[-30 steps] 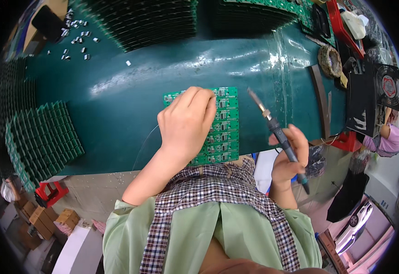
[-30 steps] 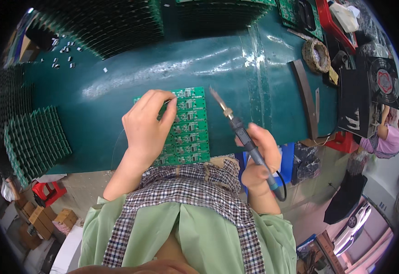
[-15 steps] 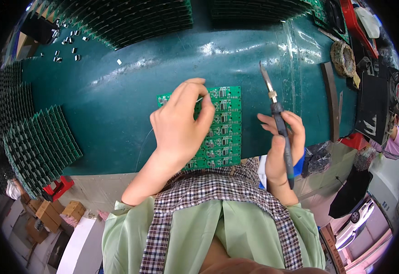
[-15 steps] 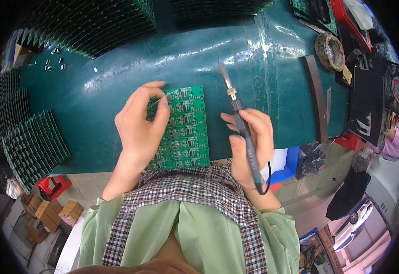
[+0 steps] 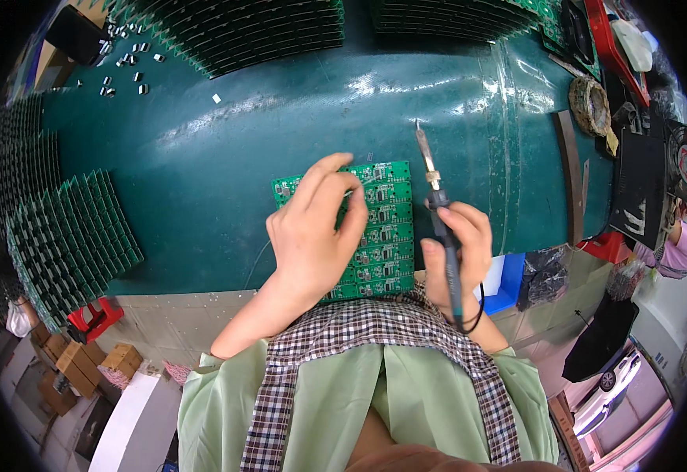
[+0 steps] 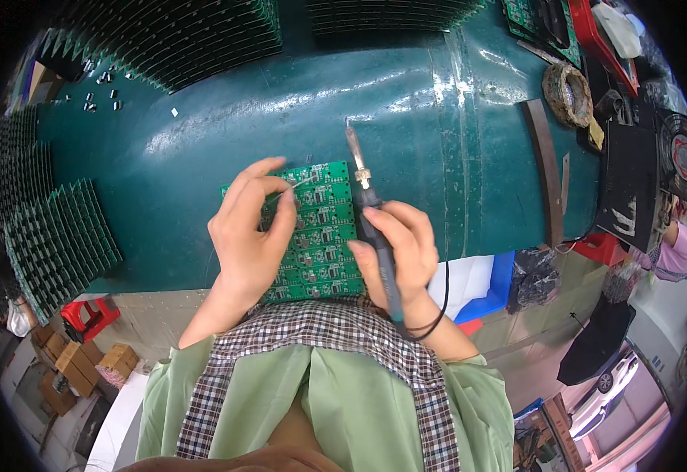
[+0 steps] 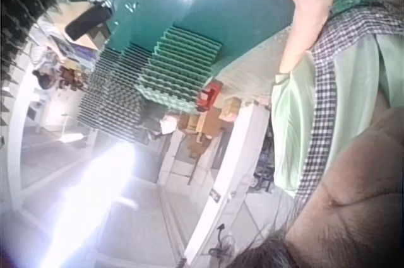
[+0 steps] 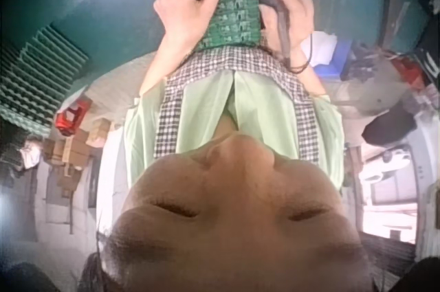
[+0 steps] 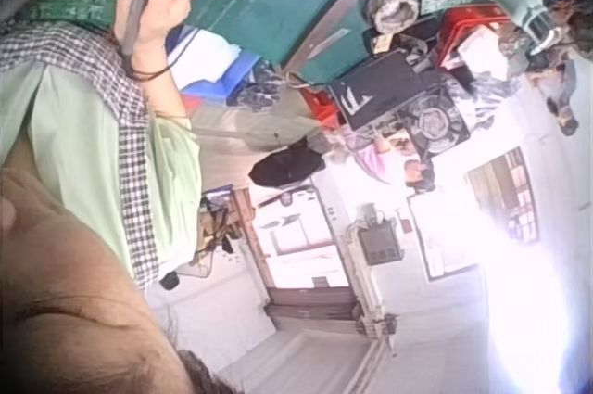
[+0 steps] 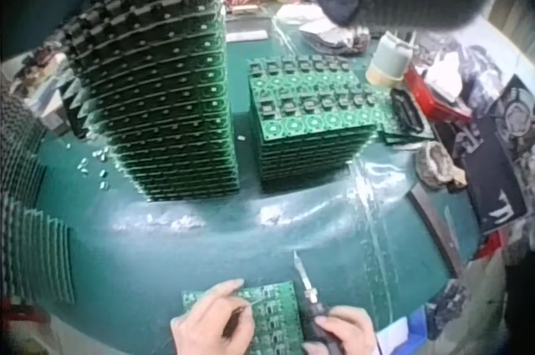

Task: The person solders components onto a green printed circuit board at a workbench, using a soldering iron and solder wire.

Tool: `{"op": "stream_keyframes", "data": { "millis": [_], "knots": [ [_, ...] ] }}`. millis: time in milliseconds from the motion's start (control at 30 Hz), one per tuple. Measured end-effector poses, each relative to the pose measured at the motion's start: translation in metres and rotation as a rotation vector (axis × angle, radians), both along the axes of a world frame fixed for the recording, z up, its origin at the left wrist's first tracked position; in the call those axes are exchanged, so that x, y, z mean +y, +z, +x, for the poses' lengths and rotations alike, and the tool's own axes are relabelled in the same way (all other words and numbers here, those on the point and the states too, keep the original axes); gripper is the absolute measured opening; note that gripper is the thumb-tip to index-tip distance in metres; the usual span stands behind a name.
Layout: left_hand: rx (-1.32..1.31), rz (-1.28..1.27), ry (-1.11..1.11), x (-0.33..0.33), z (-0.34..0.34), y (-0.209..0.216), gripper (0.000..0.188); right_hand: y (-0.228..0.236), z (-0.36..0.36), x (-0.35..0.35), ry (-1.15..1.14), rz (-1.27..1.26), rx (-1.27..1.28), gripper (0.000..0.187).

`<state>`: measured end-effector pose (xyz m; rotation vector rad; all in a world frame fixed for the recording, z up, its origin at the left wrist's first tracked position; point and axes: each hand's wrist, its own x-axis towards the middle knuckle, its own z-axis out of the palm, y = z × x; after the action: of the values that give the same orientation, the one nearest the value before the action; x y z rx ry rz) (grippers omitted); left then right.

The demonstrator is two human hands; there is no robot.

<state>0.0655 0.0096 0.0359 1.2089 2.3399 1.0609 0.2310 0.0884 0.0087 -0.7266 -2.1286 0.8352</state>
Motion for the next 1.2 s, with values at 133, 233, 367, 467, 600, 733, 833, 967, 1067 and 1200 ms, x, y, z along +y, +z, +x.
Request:
{"op": "stream_keyframes", "data": {
  "millis": [133, 233, 367, 467, 600, 733, 833, 967, 1067, 1200],
  "knots": [
    [0.008, 0.050, -0.046, -0.002, 0.004, -0.008, 0.012, 0.018, 0.012, 0.006, 0.026, -0.135, 0.078, 0.028],
    [0.042, 0.045, -0.027, 0.003, 0.005, -0.007, 0.012, 0.022, 0.021, 0.008, 0.028, -0.227, 0.073, 0.024],
    [0.069, 0.017, -0.024, 0.006, 0.005, -0.007, 0.012, 0.024, 0.020, 0.011, 0.013, -0.246, 0.036, 0.018],
    [0.076, 0.015, -0.012, 0.005, 0.006, -0.008, 0.012, 0.027, 0.016, 0.012, 0.047, -0.185, 0.001, 0.018],
    [0.093, 0.046, -0.017, 0.005, 0.005, -0.010, 0.012, 0.028, 0.012, 0.013, 0.080, -0.154, -0.024, 0.019],
    [0.086, 0.024, -0.017, 0.006, 0.006, -0.009, 0.012, 0.027, 0.012, 0.015, 0.087, -0.151, -0.023, 0.019],
    [0.055, 0.012, -0.012, 0.007, 0.006, -0.009, 0.012, 0.027, 0.011, 0.014, 0.088, -0.161, -0.027, 0.019],
    [0.136, 0.048, -0.038, 0.009, 0.006, -0.014, 0.012, 0.026, 0.012, 0.012, 0.081, -0.183, -0.025, 0.019],
    [0.150, 0.049, -0.066, 0.009, 0.005, -0.014, 0.013, 0.025, 0.014, 0.009, 0.082, -0.191, -0.020, 0.019],
    [0.132, 0.001, -0.097, 0.008, 0.004, -0.012, 0.012, 0.025, 0.016, 0.004, 0.088, -0.172, -0.025, 0.019]
  ]
}}
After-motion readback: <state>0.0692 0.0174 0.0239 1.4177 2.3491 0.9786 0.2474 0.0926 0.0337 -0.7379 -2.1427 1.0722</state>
